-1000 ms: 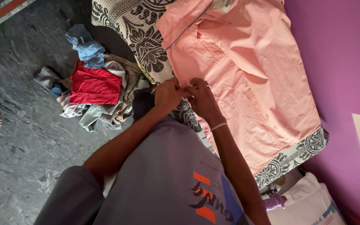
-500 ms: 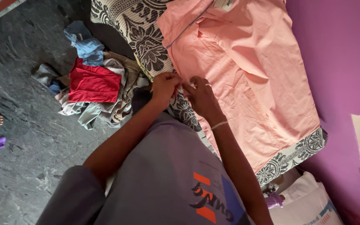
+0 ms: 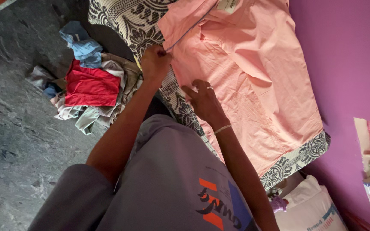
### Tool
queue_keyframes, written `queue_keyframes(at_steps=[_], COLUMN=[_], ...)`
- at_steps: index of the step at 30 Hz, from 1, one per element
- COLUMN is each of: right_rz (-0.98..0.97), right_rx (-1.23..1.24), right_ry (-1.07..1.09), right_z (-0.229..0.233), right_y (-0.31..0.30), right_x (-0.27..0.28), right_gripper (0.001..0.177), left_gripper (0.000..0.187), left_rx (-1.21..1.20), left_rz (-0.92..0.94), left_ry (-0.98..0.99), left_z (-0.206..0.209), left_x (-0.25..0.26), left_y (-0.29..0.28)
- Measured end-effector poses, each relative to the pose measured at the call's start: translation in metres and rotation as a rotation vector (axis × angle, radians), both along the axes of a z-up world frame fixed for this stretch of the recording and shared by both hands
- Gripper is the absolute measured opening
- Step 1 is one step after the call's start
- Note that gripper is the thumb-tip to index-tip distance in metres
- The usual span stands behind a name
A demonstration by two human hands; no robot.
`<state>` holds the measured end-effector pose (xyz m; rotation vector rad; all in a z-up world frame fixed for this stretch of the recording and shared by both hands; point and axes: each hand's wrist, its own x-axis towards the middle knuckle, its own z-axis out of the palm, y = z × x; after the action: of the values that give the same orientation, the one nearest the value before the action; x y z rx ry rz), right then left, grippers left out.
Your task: The person irons a light pink shirt laid out on a patterned ironing board. They use a metal iron with a purple cloth wrapped around the handle to smooth the fabric, frequently adjusting the shirt's position and folding the sleeves. The person works methodically across the shirt's body and sleeves, ensuring the garment is wrinkle-free.
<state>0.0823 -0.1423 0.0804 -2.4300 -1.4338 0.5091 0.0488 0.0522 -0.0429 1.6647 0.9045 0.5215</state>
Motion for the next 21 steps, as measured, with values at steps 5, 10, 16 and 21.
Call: queue_keyframes(at_steps=[5, 10, 16, 21], right_rz=[0.032, 0.05, 0.061, 0.045], right_rx=[-0.007, -0.024, -0.031, -0.096], right_ry=[0.002, -0.01, -0.018, 0.01], right_z=[0.004, 0.005, 0.005, 0.005], right_y=[0.002, 0.005, 0.007, 0.013], right_x=[0.003, 0.003, 0.005, 0.006], right_gripper=[0.06, 0.064, 0.069, 0.078], left_gripper=[0.013, 0.009, 0.009, 0.004], left_rx=[0.063, 0.069, -0.128, -0.588], left_rz=[-0.036, -0.073, -0.178, -0.179], left_ry=[-0.08, -0.087, -0.036, -0.09], left_z=[0.012, 0.015, 0.023, 0.034], left_x=[-0.006, -0.008, -0.008, -0.009], left_y=[-0.009, -0.009, 0.008, 0.017])
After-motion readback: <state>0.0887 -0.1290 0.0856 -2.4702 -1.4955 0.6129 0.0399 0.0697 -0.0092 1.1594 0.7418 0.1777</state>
